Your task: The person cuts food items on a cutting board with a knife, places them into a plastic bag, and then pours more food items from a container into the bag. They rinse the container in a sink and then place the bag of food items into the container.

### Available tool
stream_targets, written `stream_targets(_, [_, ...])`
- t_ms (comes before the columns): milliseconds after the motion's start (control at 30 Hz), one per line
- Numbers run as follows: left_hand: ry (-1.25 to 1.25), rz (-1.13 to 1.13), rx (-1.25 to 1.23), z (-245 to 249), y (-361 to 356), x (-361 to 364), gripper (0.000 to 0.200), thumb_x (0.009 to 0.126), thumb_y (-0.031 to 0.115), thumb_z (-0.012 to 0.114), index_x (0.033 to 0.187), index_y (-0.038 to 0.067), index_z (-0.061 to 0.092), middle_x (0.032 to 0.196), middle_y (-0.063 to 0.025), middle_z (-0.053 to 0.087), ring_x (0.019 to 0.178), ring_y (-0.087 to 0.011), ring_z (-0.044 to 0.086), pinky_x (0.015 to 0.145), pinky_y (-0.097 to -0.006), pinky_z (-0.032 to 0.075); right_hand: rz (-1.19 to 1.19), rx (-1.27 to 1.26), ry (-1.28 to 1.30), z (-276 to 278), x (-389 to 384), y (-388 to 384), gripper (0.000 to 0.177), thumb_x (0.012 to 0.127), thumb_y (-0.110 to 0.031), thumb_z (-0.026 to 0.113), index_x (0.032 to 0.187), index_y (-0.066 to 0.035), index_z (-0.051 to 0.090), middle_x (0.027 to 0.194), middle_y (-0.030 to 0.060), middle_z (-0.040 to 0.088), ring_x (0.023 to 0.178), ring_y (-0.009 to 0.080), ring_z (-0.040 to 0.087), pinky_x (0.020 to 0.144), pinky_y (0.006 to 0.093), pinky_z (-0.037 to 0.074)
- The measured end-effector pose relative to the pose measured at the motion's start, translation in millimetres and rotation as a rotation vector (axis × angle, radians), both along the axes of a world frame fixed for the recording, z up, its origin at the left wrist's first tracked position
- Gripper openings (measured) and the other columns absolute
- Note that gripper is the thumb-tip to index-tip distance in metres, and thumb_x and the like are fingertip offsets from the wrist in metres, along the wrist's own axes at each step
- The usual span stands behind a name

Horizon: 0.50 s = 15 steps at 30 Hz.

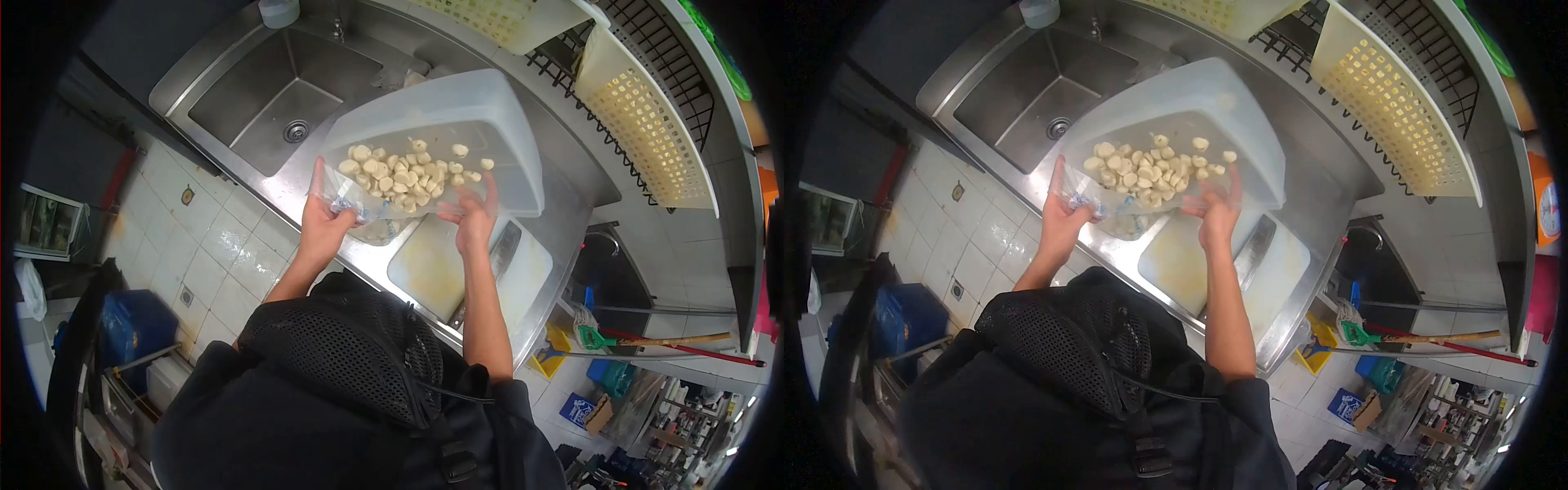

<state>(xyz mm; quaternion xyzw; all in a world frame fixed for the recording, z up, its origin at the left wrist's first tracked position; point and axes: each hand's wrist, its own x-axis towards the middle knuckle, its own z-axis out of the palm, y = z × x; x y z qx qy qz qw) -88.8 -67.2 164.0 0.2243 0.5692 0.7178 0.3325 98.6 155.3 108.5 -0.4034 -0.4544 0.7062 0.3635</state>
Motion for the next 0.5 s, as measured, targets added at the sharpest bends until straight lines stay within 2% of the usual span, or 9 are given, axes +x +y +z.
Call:
stream_targets(33, [0.005,-0.002,-0.007,-2,-3,1,0.106,0.093,-0.016,0.057,0.179,0.007,0.0,0.139,-0.0196,0.068,0.105,-0.0211,0.075,0.084,-0.0338,0.065,-0.002,-0.007,0.005,0,-2,1,0.086,0.098,0.008,0.05,0.175,-0.017,0.021,0.142,0.0303,0.059,0.088,0.0407,0.079,0.065,0.0437,0.07])
stream_targets(100, [0.055,0.034,0.01,-3,-4,4,0.107,0.093,-0.019,0.054,0.178,0.004,-0.007,0.145,-0.0244,0.064,0.114,-0.0257,0.074,0.093,-0.0359,0.064,-0.021,-0.05,0.011,5,-4,4,0.086,0.099,0.007,0.053,0.175,-0.018,0.023,0.139,0.028,0.061,0.086,0.0372,0.08,0.064,0.0393,0.069])
stream_targets(233, [0.012,0.018,-0.014,6,-5,6,0.106,0.093,-0.019,0.053,0.178,0.005,-0.007,0.149,-0.0251,0.06,0.118,-0.0268,0.073,0.095,-0.0368,0.064,0.041,0.029,-0.012,4,-8,1,0.083,0.101,0.006,0.053,0.175,-0.016,0.023,0.139,0.0279,0.062,0.086,0.0372,0.079,0.064,0.0404,0.069])
stream_targets(333, [0.015,-0.004,-0.05,5,-7,4,0.106,0.094,-0.019,0.053,0.178,0.005,-0.008,0.152,-0.0256,0.059,0.12,-0.0272,0.072,0.095,-0.0375,0.064,-0.018,0.057,0.008,1,-16,4,0.083,0.101,0.004,0.053,0.175,-0.016,0.021,0.137,0.0295,0.063,0.09,0.0403,0.08,0.065,0.0417,0.07])
stream_targets(400, [0.047,0.018,-0.01,6,-8,6,0.106,0.094,-0.019,0.052,0.177,0.005,-0.009,0.15,-0.0259,0.059,0.12,-0.0275,0.072,0.095,-0.0374,0.064,0.009,0.054,0.063,9,-13,11,0.081,0.102,0.007,0.052,0.175,-0.012,0.023,0.138,0.0265,0.061,0.089,0.0372,0.079,0.067,0.0409,0.07])
stream_targets(500, [0.04,0.022,-0.011,6,-9,8,0.107,0.093,-0.019,0.052,0.177,0.005,-0.009,0.15,-0.0262,0.059,0.12,-0.0279,0.072,0.095,-0.0379,0.064,0.01,0.055,0.065,15,-11,6,0.079,0.104,0.004,0.053,0.175,-0.009,0.022,0.138,0.0255,0.061,0.091,0.038,0.08,0.068,0.0413,0.07])
